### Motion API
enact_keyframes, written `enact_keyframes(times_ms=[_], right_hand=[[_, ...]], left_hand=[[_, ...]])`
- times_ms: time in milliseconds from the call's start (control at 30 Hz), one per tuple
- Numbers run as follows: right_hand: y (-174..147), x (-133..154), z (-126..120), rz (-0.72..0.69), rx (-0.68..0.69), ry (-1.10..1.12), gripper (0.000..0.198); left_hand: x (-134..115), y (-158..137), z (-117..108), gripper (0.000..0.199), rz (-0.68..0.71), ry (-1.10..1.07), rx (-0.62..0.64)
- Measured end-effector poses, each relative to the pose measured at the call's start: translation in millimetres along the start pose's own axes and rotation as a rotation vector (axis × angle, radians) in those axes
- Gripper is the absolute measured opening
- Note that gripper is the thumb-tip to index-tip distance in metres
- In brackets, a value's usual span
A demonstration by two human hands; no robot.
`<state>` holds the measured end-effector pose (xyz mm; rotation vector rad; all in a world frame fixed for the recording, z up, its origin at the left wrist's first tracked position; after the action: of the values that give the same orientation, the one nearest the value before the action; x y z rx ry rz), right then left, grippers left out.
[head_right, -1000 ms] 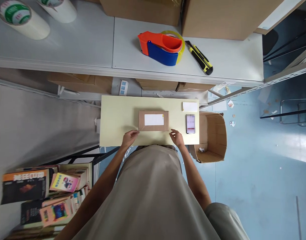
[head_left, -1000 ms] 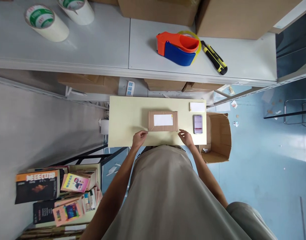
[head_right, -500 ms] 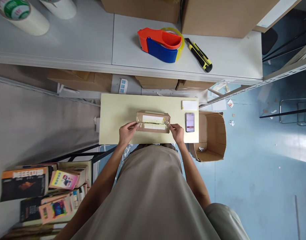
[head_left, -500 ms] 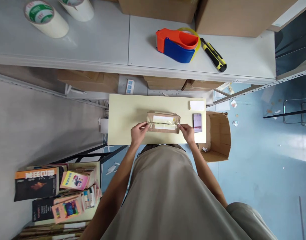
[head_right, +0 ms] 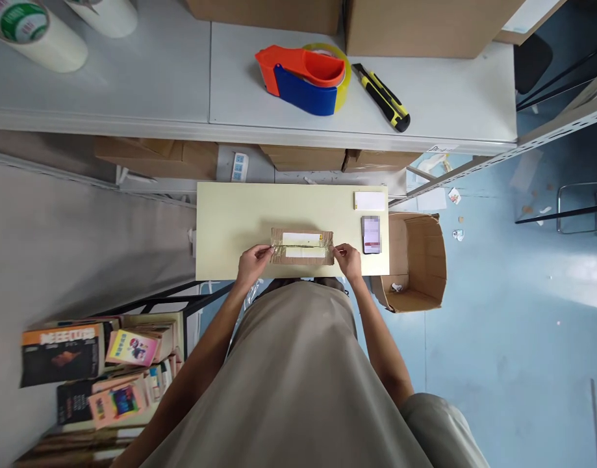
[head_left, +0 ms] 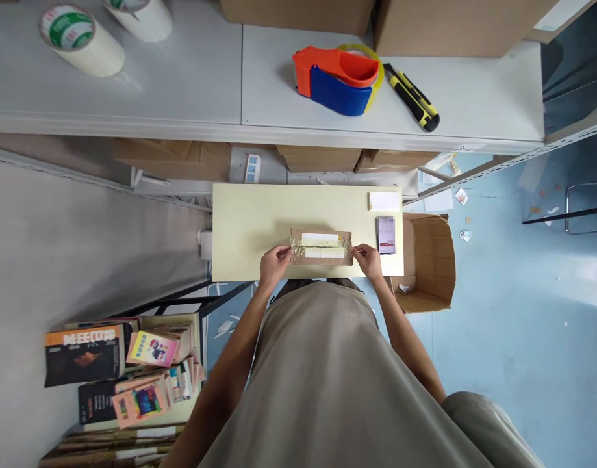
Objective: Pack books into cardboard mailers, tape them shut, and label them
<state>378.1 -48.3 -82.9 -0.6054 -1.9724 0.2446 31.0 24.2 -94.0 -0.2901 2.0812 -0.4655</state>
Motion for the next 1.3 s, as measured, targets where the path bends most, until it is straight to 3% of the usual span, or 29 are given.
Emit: enact_keyframes(times_ms=[333, 500, 767, 933, 1133, 1300], right_hand=[[7.9, -6.7, 7.3, -0.021, 0.125, -0.05, 0.03], [-0.9, -6.3, -7.6, -0.062, 0.16, -0.029, 0.03], [-21.5, -24.5, -81.2, -0.079, 0.136, 0.043, 0.04], [-46.2, -50.7, -137.5, -0.032, 0.058, 0.114, 0.042], [-101.8, -80.0, -195.9, -0.018, -0.013, 0.081, 0.051], [-164.6, -120.7, -229.3, 0.063, -0.08, 0.073, 0.054]], left_hand=[[-0.3, -3.9, -2.7, 0.015, -0.057, 0.072, -0.05], [-15.3, -24.7, -0.9, 0.017, -0.069, 0.113, -0.121], [-47.4, -68.3, 50.3, 0.025, -0.059, 0.082, -0.109], [-70.0, -96.4, 92.7, 0.022, -0.002, 0.081, 0.013], [-83.5, -141.8, 135.3, 0.025, 0.081, 0.05, 0.149], [-71.5, -193.9, 178.5, 0.024, 0.099, -0.036, 0.241]])
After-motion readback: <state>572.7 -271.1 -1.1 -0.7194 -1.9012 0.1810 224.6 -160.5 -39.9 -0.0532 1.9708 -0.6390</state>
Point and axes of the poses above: each hand's wrist, its own y-axis towards the middle knuckle, its own z-axis out of the palm, x = y × z, the point moved 8 cm from there along y, towards the middle knuckle, and after that the axes turned 1 degree about -y, right-handed, at the moved point
